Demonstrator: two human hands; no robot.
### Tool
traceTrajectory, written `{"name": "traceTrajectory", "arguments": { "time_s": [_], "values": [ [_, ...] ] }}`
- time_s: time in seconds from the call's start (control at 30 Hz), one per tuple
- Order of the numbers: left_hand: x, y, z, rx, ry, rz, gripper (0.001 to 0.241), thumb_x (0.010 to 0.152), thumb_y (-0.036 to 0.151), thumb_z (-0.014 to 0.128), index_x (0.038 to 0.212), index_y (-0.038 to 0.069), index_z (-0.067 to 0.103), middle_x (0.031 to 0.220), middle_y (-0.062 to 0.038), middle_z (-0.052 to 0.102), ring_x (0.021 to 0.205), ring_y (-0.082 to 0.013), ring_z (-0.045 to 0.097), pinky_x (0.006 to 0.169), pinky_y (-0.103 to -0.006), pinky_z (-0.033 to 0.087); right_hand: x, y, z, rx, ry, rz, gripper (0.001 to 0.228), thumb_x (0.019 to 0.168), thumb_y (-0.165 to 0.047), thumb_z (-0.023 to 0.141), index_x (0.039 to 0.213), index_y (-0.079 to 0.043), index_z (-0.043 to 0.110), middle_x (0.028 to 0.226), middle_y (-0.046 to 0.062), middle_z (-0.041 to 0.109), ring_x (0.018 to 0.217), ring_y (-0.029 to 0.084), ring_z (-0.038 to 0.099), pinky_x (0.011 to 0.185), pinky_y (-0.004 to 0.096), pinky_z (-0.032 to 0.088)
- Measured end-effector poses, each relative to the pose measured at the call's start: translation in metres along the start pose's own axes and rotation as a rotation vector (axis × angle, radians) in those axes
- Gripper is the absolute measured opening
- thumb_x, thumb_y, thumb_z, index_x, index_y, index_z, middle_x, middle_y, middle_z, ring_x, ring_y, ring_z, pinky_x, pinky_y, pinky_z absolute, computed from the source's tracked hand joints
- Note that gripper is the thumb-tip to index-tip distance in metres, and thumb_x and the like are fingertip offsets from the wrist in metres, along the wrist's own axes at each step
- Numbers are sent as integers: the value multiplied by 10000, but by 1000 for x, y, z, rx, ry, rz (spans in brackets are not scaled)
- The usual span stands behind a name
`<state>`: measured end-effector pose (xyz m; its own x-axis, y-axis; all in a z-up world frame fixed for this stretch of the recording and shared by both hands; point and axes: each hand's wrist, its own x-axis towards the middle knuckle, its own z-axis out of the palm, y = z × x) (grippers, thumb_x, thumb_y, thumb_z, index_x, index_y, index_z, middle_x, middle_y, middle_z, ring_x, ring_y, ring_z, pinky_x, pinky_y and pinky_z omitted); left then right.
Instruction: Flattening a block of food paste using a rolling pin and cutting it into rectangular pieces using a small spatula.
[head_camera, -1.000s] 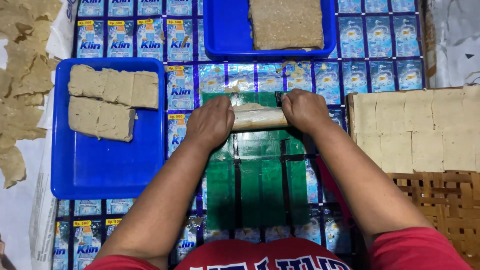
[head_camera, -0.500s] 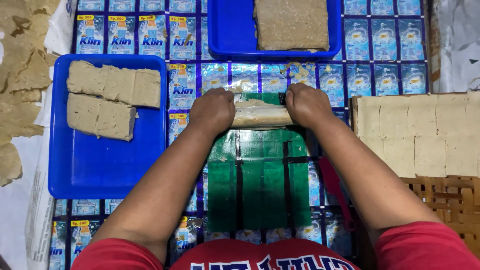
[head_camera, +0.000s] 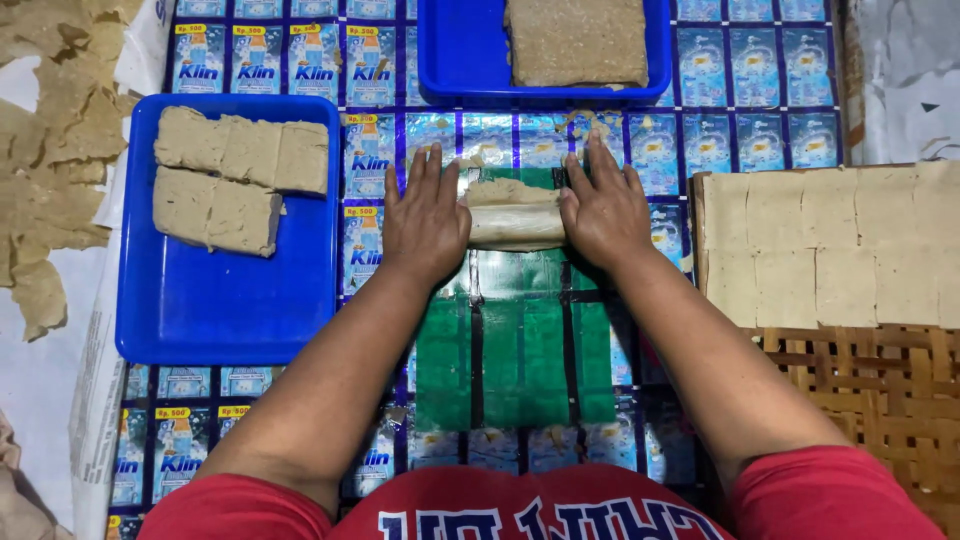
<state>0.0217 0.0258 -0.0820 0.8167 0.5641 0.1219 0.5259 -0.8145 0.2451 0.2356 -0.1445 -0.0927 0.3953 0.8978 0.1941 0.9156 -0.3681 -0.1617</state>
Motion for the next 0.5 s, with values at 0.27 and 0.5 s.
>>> {"name": "traceTrajectory", "arguments": {
  "time_s": [0.27, 0.5],
  "values": [
    [-38, 10, -1, -35, 45, 17, 530, 1056, 319, 447, 1486, 11, 489, 1626, -239, 351, 1527, -379, 277, 1229, -563, 183, -34, -17, -11, 61, 38, 1, 646, 1049, -368, 558, 1509, 75, 462, 1632, 331, 308, 1510, 434, 334, 1203, 553, 289],
    [-86, 24, -6, -54, 105, 39, 580, 1022, 300, 510, 1513, -4, 448, 1636, -216, 335, 1526, -373, 295, 1218, -530, 236, -79, -35, -20, 53, 68, -5, 771, 970, -345, 627, 1527, 125, 376, 1624, 330, 311, 1530, 430, 299, 1231, 546, 258]
  ]
}}
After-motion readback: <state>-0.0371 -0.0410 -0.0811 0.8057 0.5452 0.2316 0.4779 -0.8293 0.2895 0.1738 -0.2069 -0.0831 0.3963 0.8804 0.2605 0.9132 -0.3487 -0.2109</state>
